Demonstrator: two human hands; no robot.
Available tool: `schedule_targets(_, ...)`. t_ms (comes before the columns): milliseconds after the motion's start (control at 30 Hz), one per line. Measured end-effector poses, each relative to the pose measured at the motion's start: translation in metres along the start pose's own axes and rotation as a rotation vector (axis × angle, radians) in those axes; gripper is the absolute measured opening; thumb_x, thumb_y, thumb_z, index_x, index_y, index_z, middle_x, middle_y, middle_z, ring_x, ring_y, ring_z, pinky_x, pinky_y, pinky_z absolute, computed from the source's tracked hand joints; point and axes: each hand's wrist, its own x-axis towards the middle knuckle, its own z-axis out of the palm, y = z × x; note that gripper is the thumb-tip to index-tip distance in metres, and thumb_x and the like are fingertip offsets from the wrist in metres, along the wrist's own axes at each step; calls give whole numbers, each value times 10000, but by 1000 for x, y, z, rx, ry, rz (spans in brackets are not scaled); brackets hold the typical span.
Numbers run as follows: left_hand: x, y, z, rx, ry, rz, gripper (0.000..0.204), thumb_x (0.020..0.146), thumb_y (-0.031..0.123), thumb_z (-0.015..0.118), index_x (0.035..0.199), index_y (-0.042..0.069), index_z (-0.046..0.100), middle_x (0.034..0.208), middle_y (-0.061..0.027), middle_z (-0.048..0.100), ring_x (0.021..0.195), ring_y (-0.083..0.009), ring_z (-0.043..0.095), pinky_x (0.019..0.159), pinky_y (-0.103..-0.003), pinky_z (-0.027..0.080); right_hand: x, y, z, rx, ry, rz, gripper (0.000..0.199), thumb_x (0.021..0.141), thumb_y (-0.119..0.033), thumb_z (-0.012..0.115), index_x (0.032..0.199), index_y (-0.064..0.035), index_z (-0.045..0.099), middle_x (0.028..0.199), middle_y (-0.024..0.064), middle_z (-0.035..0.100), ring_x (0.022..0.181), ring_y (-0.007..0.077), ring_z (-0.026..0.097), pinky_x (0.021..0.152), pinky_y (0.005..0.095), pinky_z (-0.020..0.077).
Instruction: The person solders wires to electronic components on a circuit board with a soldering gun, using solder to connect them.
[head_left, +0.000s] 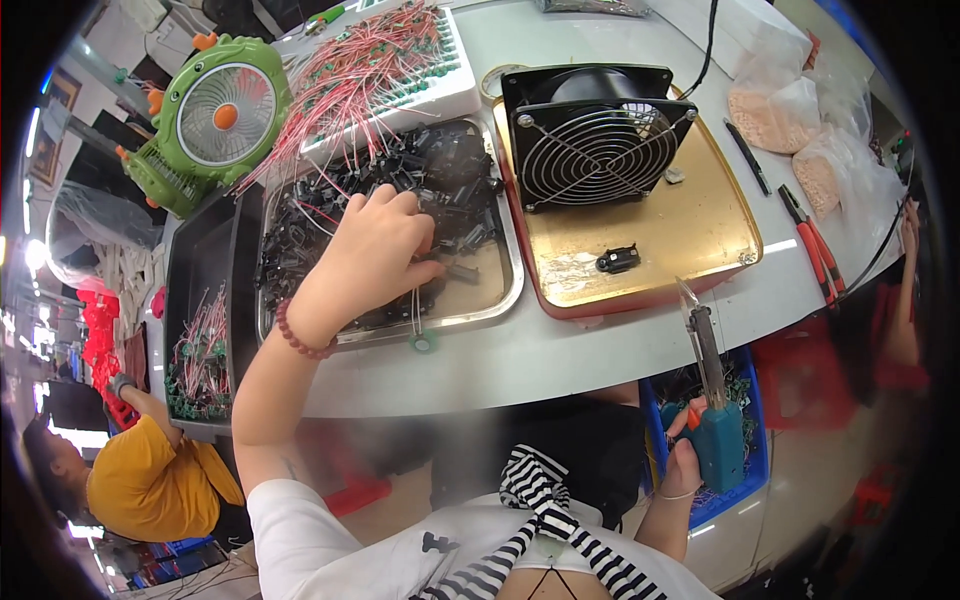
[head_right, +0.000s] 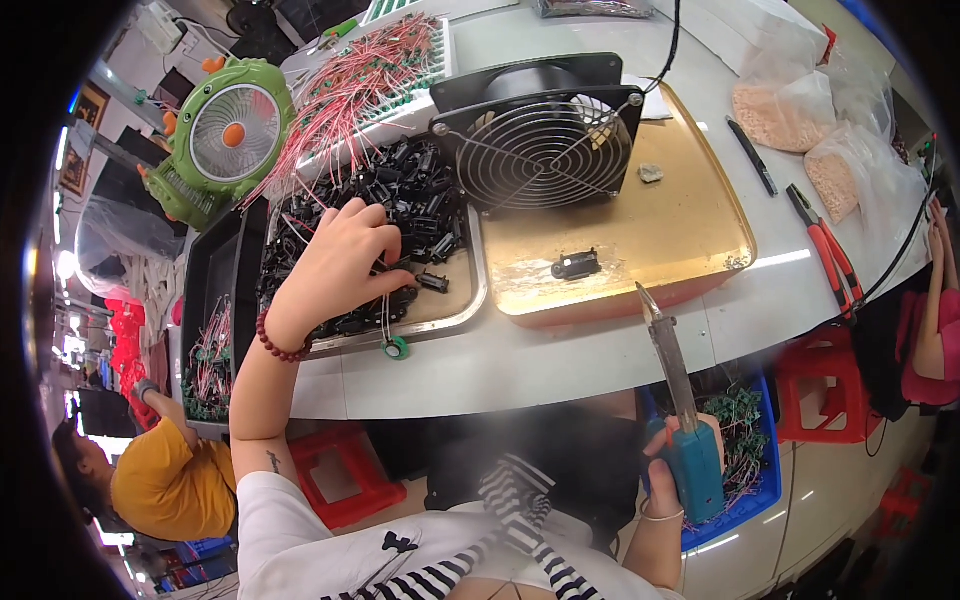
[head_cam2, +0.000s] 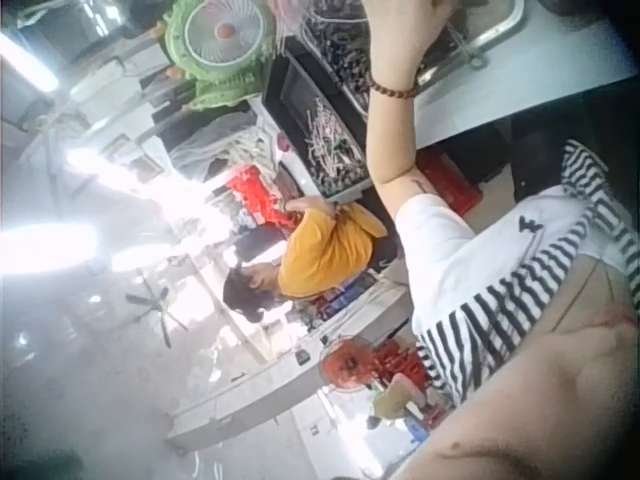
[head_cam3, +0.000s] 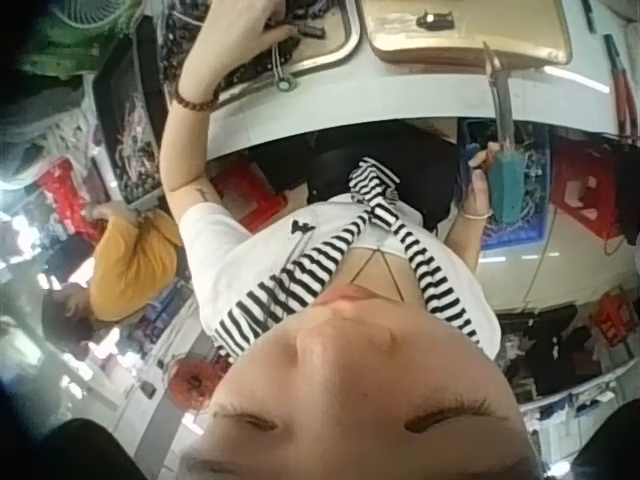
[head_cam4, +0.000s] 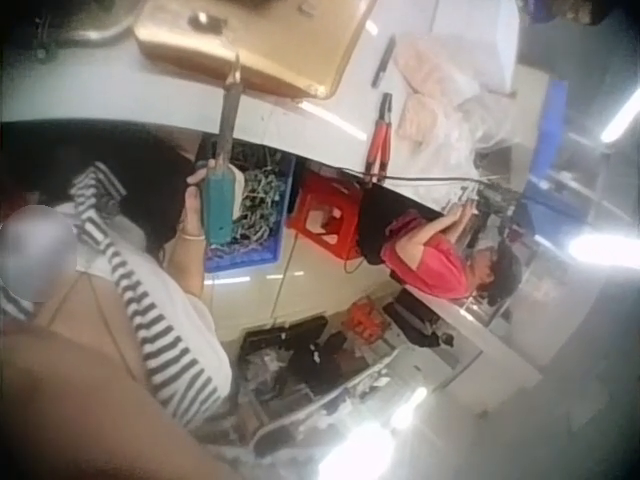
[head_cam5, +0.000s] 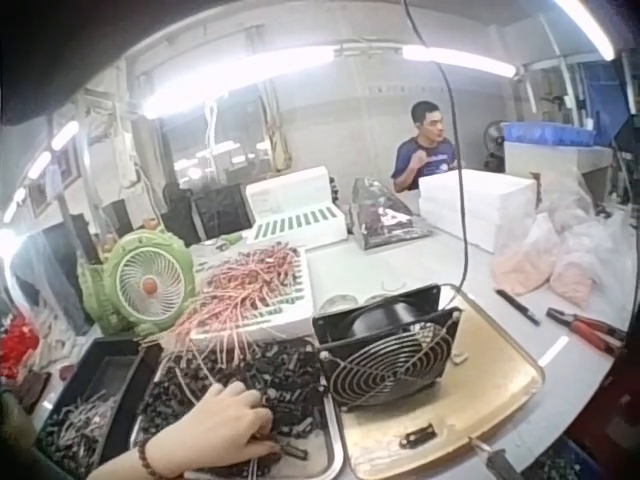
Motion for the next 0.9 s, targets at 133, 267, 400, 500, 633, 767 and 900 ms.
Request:
schedule_targets(133, -2, -3, -17, -298, -23, 95, 196, 776, 192, 689, 727, 28, 594, 796, -85, 536, 833, -273, 492, 746, -386, 406, 0, 0, -1, 31, -9, 21, 599, 711, -413, 811, 1084, 5, 599, 942, 60, 537, 647, 147, 578, 602, 266, 422)
schedule_targets(267, -1, -1, -32, -913, -226, 220, 195, 827, 139, 601, 729, -16, 536, 731, -76, 504, 775, -210, 478, 710, -343, 407, 1, 2, -1, 38, -17, 29, 592, 714, -417, 816, 1076, 8, 621, 953, 63, 543, 648, 150, 581, 610, 264, 423)
schedule_targets(400, 7, 16, -30, -1414, -333, 152, 239, 929, 163, 551, 762, -9, 547, 734, 1, 517, 685, -83, 433, 620, -266, 383, 3, 2, 0, 44, -7, -16, 574, 714, -410, 823, 1064, 7, 638, 966, 67, 545, 651, 149, 584, 603, 263, 416)
schedule_targets(500, 18, 28, -29, -1540, -361, 113, 264, 938, 206, 583, 819, -27, 619, 766, -12, 598, 668, -71, 484, 612, -237, 397, 3, 0, 1, 58, 20, -25, 552, 724, -400, 820, 1052, 10, 651, 967, 69, 546, 638, 150, 586, 598, 264, 408)
schedule_targets(633, 22, 48, -28, -1501, -383, -17, 305, 903, 251, 690, 768, -20, 656, 751, -28, 624, 660, -72, 518, 592, -223, 390, 2, 0, 0, 69, 15, -17, 542, 731, -386, 823, 1052, 17, 654, 957, 71, 547, 629, 153, 595, 587, 266, 400)
schedule_targets(767, 25, 57, -32, -1436, -350, 24, 251, 856, 196, 762, 767, -16, 665, 711, -4, 612, 653, -65, 522, 603, -224, 397, 5, 2, -4, 56, 17, -30, 536, 734, -373, 828, 1057, 18, 654, 955, 73, 548, 637, 152, 603, 581, 265, 403)
schedule_targets(900, 34, 59, -32, -1351, -178, 37, 264, 853, 206, 774, 772, -20, 665, 723, -7, 617, 662, -65, 534, 613, -220, 407, 5, 1, -4, 80, 24, -10, 540, 740, -368, 828, 1077, 15, 651, 958, 73, 549, 649, 152, 607, 599, 270, 422)
